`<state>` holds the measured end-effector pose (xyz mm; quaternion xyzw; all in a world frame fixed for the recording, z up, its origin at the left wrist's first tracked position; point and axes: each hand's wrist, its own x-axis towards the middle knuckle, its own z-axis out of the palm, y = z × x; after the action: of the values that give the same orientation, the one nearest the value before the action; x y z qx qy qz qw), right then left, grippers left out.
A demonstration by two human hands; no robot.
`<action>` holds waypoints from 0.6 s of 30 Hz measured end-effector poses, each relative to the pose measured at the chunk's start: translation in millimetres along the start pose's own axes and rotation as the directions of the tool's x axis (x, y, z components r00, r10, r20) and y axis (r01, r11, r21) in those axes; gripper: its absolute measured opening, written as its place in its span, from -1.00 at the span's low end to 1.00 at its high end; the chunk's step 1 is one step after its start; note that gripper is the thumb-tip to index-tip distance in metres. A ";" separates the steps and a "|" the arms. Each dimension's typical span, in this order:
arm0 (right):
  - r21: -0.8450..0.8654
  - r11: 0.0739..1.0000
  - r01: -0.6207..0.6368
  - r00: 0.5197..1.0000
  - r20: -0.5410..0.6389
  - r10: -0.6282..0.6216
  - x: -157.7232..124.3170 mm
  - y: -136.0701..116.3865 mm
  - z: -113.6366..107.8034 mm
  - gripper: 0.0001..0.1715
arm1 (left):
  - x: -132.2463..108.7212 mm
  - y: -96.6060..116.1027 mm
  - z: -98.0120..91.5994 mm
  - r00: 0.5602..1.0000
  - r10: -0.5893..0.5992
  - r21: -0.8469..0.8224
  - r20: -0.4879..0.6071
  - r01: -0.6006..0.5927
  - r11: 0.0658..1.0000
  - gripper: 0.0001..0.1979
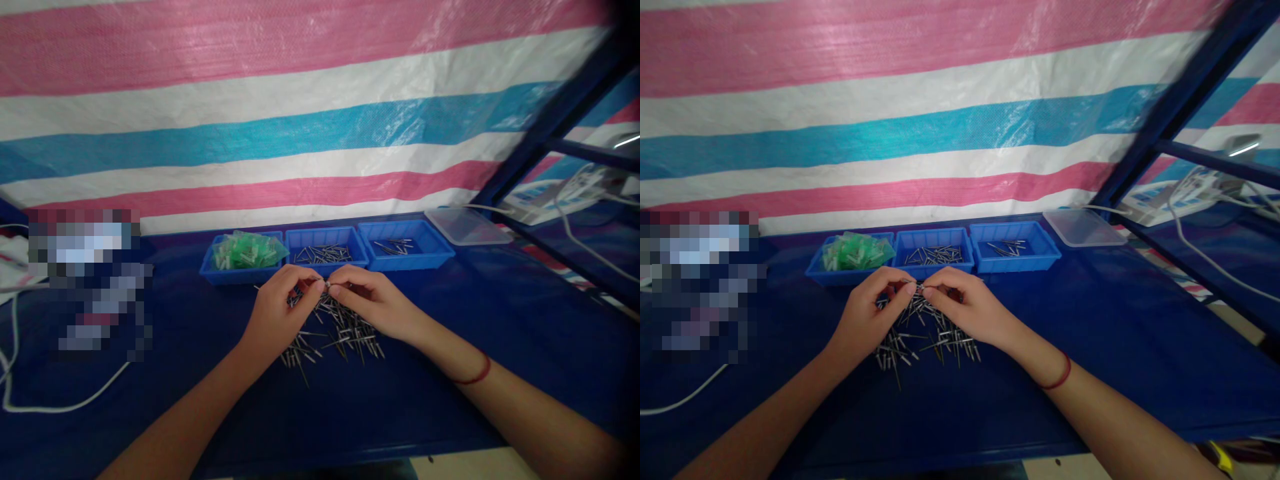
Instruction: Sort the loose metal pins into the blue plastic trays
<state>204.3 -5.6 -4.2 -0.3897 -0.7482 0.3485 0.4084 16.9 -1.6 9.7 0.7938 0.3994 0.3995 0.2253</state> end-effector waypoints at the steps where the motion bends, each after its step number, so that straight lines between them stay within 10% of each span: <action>1: 0.005 1.000 -0.007 1.000 -0.006 0.007 0.0 0.1 0.2 -0.76 | -0.2 0.0 -0.2 1.000 0.004 0.001 -0.004 -0.004 1.000 -0.89; 11: 0.100 0.995 0.003 0.979 -0.204 0.018 0.3 2.7 -1.1 -0.85 | 1.6 -2.8 -1.8 1.000 0.027 0.032 -0.002 -0.027 0.999 -0.91; 18: -0.144 0.989 0.043 0.961 -0.265 -0.081 2.2 -1.2 -11.8 -0.81 | -0.3 -6.8 2.7 0.986 0.041 0.148 0.162 -0.066 0.987 -0.84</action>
<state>213.5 -1.8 2.6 -0.4370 -0.7195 0.2269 0.4897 16.0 2.0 3.5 0.8484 0.3882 0.3091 0.1841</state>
